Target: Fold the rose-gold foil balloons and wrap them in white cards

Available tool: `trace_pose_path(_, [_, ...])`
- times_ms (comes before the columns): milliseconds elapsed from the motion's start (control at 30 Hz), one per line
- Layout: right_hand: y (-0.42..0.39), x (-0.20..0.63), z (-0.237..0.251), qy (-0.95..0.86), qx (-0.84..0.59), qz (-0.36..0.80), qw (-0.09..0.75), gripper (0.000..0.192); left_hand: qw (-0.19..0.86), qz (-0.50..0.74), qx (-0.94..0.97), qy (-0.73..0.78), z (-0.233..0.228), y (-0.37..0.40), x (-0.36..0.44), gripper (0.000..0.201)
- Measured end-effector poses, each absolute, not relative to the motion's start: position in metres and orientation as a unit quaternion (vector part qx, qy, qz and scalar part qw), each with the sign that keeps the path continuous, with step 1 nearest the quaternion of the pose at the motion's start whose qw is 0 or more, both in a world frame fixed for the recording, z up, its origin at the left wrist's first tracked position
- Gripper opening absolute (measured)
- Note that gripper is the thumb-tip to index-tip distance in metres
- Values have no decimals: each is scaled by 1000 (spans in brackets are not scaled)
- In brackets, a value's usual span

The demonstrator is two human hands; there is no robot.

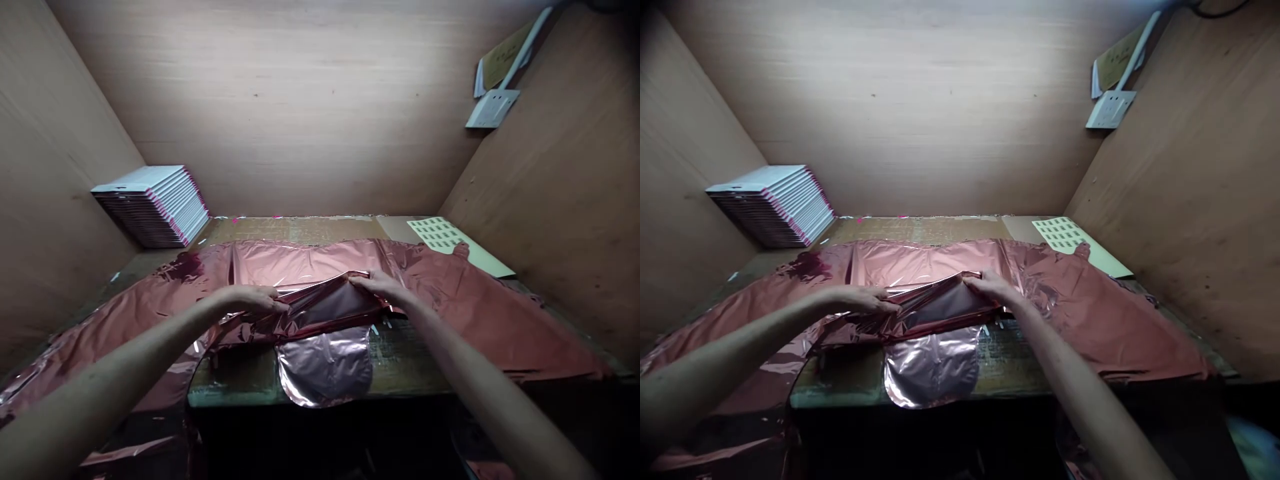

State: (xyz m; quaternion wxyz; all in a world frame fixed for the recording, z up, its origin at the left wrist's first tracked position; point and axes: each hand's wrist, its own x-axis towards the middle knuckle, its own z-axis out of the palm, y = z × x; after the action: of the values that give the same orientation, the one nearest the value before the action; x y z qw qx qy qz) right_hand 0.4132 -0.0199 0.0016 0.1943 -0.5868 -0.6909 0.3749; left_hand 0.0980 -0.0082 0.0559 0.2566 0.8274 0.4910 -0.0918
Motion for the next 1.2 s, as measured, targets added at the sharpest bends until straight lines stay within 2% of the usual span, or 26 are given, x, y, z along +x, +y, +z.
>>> trace_pose_path(167, [-13, 398, -44, -657, -665, 267, 234, 39, 20, -95, 841, 531, 28, -3, 90, 54])
trace_pose_path(200, [-14, 398, -46, -657, -674, 244, 234, 39, 18, -90, 839, 536, 23, -1, 86, 58])
trace_pose_path(367, [-14, 397, -43, -648, -721, 142, 200, 29, 148, -76, 820, 548, 7, 23, 68, 66])
trace_pose_path(500, [-11, 395, -48, -650, -733, 123, 159, 26, 85, -124, 775, 614, 14, 26, 82, 76])
trace_pose_path(567, [-9, 395, -47, -658, -729, 123, 140, 26, 4, -101, 764, 637, 15, 20, 98, 72])
trace_pose_path(667, [-9, 397, -38, -670, -725, 120, 106, 28, -83, 18, 792, 604, -6, 16, 121, 66])
trace_pose_path(867, [-3, 383, -5, -716, -694, 58, 51, 22, -30, 67, 847, 527, -67, 11, 148, 74])
trace_pose_path(967, [-4, 369, -2, -777, -624, 81, 21, 19, 22, 64, 876, 478, -54, -2, 146, 71])
trace_pose_path(1067, [-10, 364, -11, -804, -586, 101, 5, 17, 80, 85, 879, 462, -24, -8, 125, 54])
trace_pose_path(1200, [-13, 374, -26, -819, -564, 108, 19, 16, 21, 113, 839, 532, -8, 6, 74, 37])
